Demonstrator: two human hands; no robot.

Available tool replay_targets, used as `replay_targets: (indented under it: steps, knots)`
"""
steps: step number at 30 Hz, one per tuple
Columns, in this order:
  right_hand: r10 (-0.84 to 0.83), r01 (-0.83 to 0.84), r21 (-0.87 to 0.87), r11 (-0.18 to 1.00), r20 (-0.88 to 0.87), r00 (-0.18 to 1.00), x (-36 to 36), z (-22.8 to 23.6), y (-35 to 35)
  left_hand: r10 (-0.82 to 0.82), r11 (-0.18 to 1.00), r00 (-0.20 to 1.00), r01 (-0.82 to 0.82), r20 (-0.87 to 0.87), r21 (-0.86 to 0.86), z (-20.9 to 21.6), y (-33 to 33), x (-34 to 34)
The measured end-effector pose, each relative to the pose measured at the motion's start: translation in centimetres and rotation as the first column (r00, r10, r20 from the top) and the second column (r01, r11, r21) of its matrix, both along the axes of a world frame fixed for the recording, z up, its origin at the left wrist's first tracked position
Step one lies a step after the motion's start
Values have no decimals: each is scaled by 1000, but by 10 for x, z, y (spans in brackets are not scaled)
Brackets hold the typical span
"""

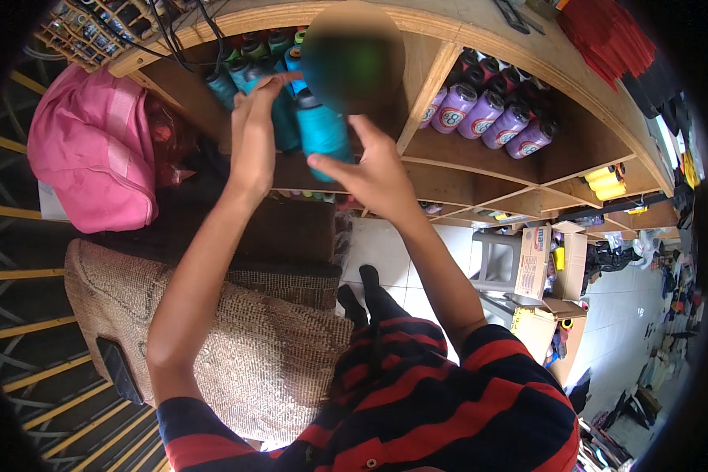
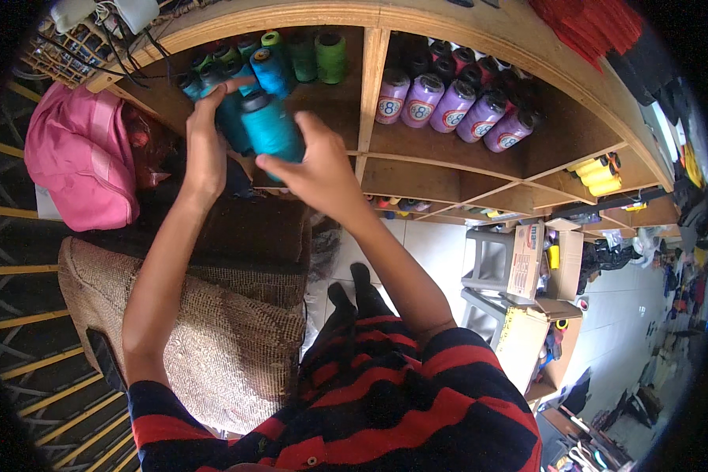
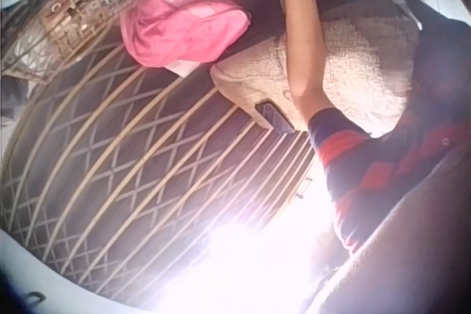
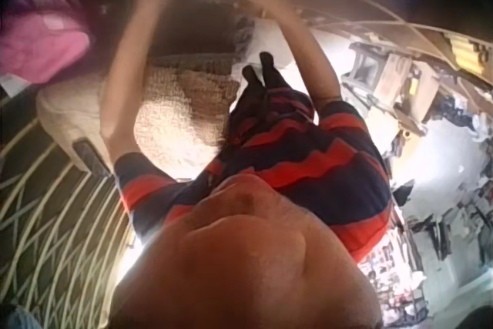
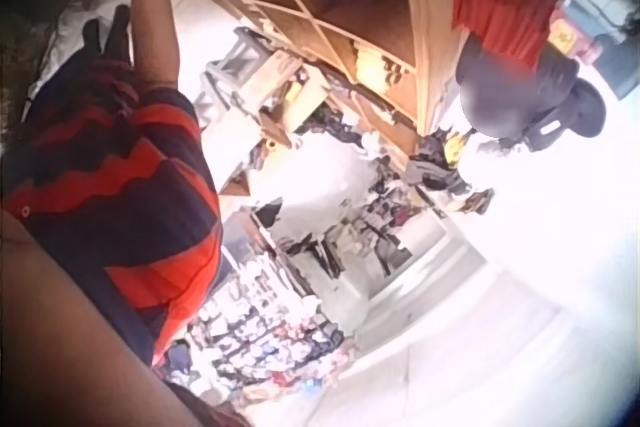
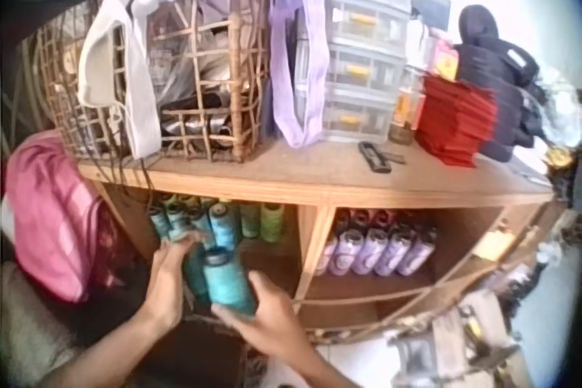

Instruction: The person sorts through boxes containing various thread spools and places specific spools onto a wooden shelf.

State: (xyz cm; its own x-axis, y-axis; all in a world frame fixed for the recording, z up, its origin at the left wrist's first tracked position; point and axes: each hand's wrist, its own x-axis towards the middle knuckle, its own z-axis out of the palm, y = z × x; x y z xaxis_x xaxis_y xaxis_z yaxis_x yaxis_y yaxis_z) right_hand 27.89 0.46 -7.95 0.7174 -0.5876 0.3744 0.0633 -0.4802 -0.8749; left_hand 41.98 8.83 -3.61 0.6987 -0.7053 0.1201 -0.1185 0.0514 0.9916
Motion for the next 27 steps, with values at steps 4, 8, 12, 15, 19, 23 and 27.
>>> replay_targets:
  steps: [4,8,12,15,19,23,27]
  knots:
    - [-173,173,60,983,-3,985,18,-27,-16,50,995,997,-45,57,-85,-2,8,12]
    - [-329,334,-41,942,98,939,47,-47,-36,64,987,978,-32,197,-158,-7,11,13]
    - [-386,387,-5,922,53,921,69,-55,-53,-5,995,995,16,101,-101,-1,18,8]
    - [-425,425,-94,900,16,905,79,-59,-64,-5,997,994,13,111,-74,-2,17,8]
    - [-451,451,-111,885,29,892,89,-57,-66,14,998,987,-4,161,-64,-8,17,14]
    - [-519,542,-229,809,156,840,96,-71,-69,-7,998,990,15,142,-62,-8,15,11]
    - [-544,573,-253,779,179,819,102,-83,-68,-21,999,992,26,126,-45,-4,17,7]
